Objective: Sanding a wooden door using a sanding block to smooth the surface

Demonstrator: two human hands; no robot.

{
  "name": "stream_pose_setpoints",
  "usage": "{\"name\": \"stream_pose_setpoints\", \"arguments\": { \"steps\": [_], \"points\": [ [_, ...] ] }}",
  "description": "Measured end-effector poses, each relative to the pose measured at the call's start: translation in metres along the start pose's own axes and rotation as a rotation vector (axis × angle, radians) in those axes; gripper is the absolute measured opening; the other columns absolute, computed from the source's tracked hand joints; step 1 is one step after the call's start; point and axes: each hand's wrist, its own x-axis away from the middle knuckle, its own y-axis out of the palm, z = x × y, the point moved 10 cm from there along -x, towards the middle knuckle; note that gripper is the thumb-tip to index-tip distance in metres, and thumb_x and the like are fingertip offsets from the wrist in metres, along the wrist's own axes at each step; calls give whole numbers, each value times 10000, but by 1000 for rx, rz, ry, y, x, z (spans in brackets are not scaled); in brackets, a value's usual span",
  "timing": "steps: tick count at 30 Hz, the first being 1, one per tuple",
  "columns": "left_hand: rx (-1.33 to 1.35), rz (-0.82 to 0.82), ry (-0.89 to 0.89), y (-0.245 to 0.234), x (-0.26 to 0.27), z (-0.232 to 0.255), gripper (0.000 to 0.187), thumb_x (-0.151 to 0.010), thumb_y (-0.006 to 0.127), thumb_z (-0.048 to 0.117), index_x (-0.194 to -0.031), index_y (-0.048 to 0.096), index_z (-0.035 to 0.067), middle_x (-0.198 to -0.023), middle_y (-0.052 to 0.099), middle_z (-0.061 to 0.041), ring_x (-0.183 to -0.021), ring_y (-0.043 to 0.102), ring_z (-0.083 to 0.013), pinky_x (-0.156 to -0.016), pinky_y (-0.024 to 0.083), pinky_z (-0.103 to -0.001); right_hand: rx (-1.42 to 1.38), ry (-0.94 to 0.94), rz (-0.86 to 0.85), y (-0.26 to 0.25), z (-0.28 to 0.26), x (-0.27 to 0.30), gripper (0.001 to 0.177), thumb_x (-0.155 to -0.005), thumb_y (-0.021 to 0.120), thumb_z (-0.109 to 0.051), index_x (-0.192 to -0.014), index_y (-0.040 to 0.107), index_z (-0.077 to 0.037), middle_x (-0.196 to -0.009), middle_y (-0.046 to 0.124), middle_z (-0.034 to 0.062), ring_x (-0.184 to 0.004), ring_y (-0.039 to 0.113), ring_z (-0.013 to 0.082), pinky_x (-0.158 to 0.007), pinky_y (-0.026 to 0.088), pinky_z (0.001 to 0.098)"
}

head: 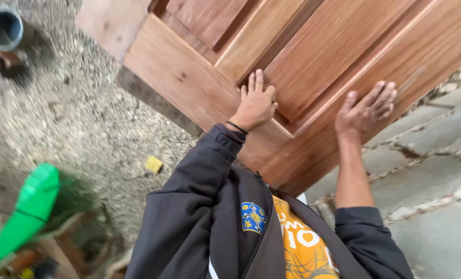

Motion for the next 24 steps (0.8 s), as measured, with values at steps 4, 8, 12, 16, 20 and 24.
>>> {"name": "stream_pose_setpoints", "arguments": {
  "steps": [4, 8, 12, 16, 20, 24],
  "points": [
    [-119, 56, -121, 6, 9, 3, 299, -711, 618, 302, -880, 509, 80, -1289, 150, -335, -1201, 199, -478, -947, 282, -528, 67, -184, -167, 2, -12, 4, 641, -899, 464, -325, -1306, 168, 71, -1325, 153, 310, -1228, 99, 421, -968, 45, 496],
    [44, 111, -243, 13, 0, -5, 283, -709, 608, 344, -843, 526, 109, -1303, 167, -287, -1207, 193, -468, -940, 296, -521, -2, -328, -254, 3, -16, 13, 676, -894, 445, -354, -1318, 121, 60, -1356, 84, 283, -1253, 44, 406, -984, -5, 504],
    [217, 122, -316, 9, 3, -6, 256, -684, 612, 350, -818, 561, 138, -1369, 111, -173, -1257, 127, -399, -989, 212, -523, -47, -453, -304, -1, -30, 14, 655, -892, 397, -354, -1326, 101, 38, -1363, 63, 265, -1263, 25, 388, -989, -8, 525],
    [380, 182, -263, 17, 5, -10, 253, -678, 627, 376, -799, 571, 161, -1345, 160, -202, -1232, 167, -424, -985, 242, -506, -71, -451, -372, 16, -37, -6, 691, -858, 356, -449, -1326, 156, 17, -1371, 105, 242, -1273, 22, 344, -999, -28, 520],
    [1047, 311, -251, 15, 49, 11, 151, -717, 618, 219, -732, 497, 130, -1112, 522, -123, -978, 509, -206, -796, 381, -305, -187, -567, -288, -1, -77, -16, 651, -908, 263, -500, -1221, 377, 60, -1217, 329, 343, -1185, 237, 415, -970, 125, 477],
    [1260, 248, -337, 37, 90, 35, 169, -731, 552, 182, -671, 397, 154, -983, 595, -92, -834, 526, -97, -736, 393, -239, 1, -672, -78, 3, -89, -33, 375, -865, 547, -383, -785, 557, -17, -707, 558, 193, -782, 491, 338, -755, 344, 450]
  ]
}}
